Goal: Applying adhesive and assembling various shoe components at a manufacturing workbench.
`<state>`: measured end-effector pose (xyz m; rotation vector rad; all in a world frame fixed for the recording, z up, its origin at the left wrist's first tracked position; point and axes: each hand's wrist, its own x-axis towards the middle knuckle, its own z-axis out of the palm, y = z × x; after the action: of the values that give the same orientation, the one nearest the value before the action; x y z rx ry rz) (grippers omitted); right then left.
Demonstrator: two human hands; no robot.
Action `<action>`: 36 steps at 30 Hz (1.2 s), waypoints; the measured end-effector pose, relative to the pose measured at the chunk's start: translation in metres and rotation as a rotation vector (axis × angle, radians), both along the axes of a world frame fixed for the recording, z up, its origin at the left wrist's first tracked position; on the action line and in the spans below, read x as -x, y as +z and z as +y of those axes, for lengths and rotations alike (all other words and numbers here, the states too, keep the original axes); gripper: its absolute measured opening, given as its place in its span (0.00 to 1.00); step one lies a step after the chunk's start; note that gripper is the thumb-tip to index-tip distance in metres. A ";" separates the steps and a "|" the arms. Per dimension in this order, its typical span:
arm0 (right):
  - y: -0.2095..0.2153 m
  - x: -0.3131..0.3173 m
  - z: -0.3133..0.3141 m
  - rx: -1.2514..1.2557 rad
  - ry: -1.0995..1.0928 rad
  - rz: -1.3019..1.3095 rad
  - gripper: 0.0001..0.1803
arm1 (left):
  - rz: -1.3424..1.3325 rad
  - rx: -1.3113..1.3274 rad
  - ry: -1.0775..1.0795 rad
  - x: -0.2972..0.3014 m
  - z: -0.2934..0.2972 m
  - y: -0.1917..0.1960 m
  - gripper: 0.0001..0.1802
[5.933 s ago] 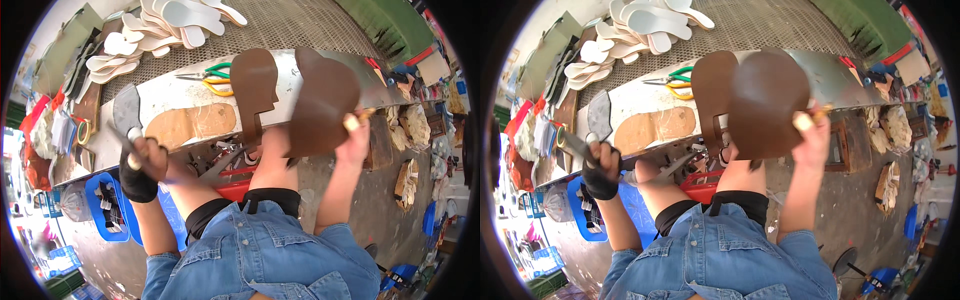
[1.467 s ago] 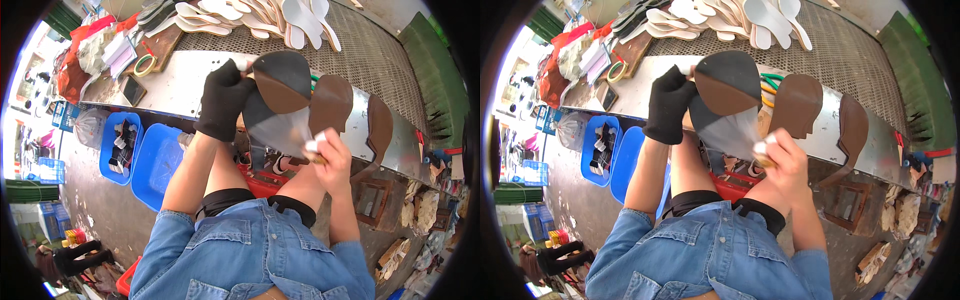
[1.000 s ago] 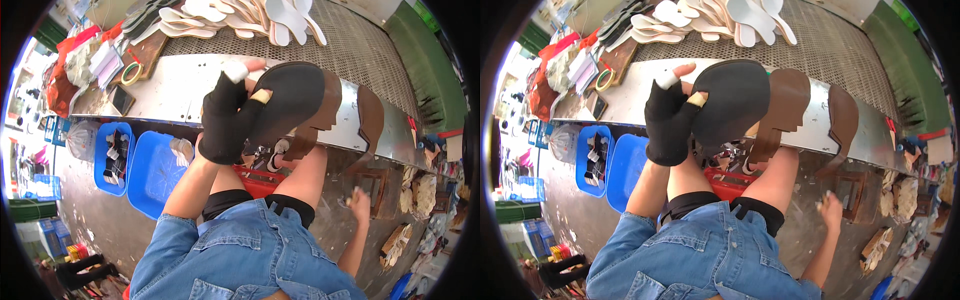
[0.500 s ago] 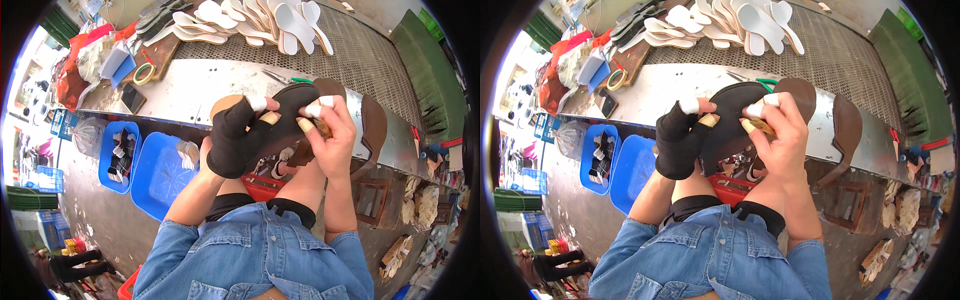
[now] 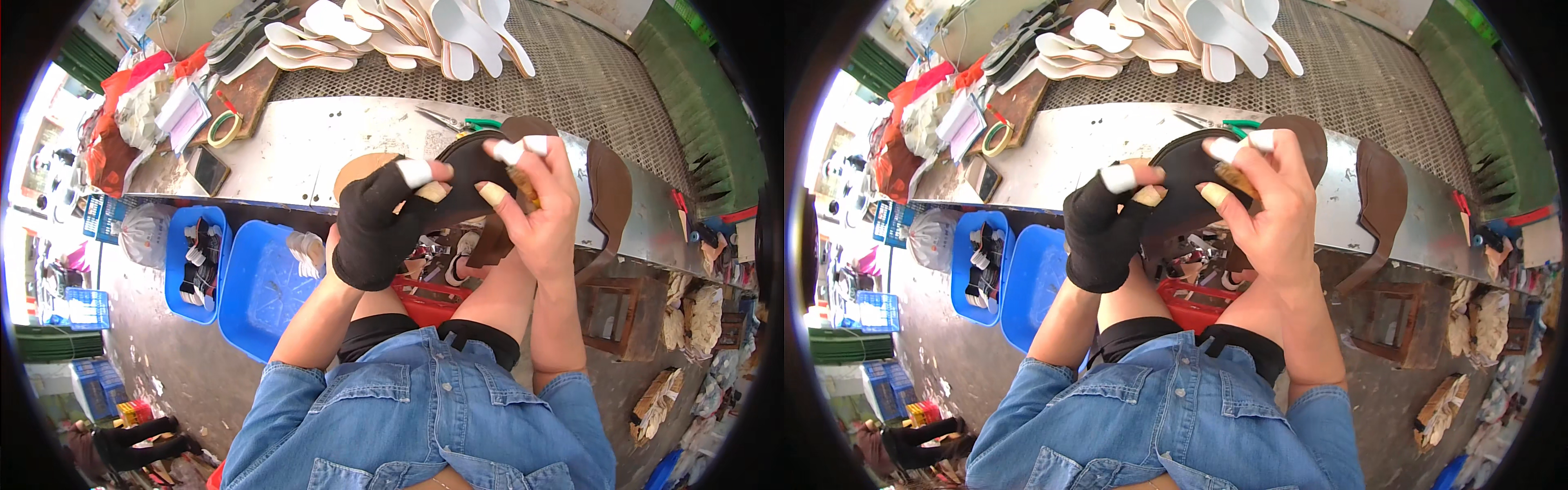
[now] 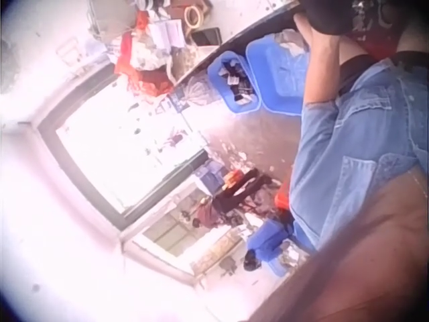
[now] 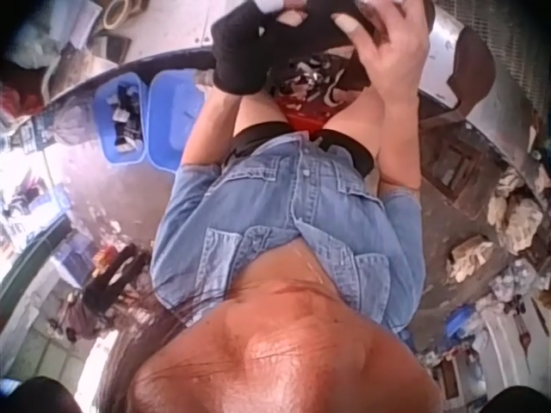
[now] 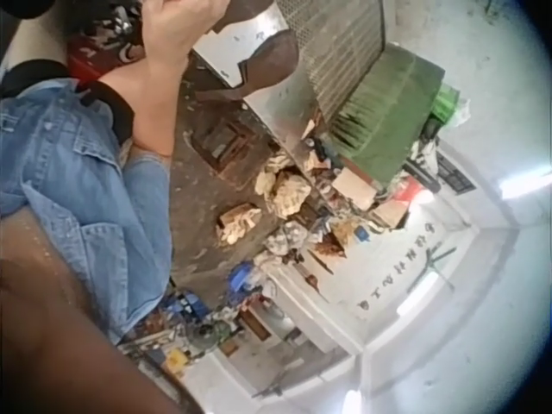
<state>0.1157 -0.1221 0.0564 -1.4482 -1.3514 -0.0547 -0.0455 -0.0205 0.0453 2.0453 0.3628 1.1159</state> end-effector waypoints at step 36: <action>-0.009 0.005 0.000 0.001 -0.156 -0.104 0.19 | -0.082 0.043 0.091 -0.007 0.000 -0.016 0.20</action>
<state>0.1106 -0.1223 0.0469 -1.5678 -1.3192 -0.2336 -0.0380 -0.0201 0.0292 1.9560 0.4384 1.2321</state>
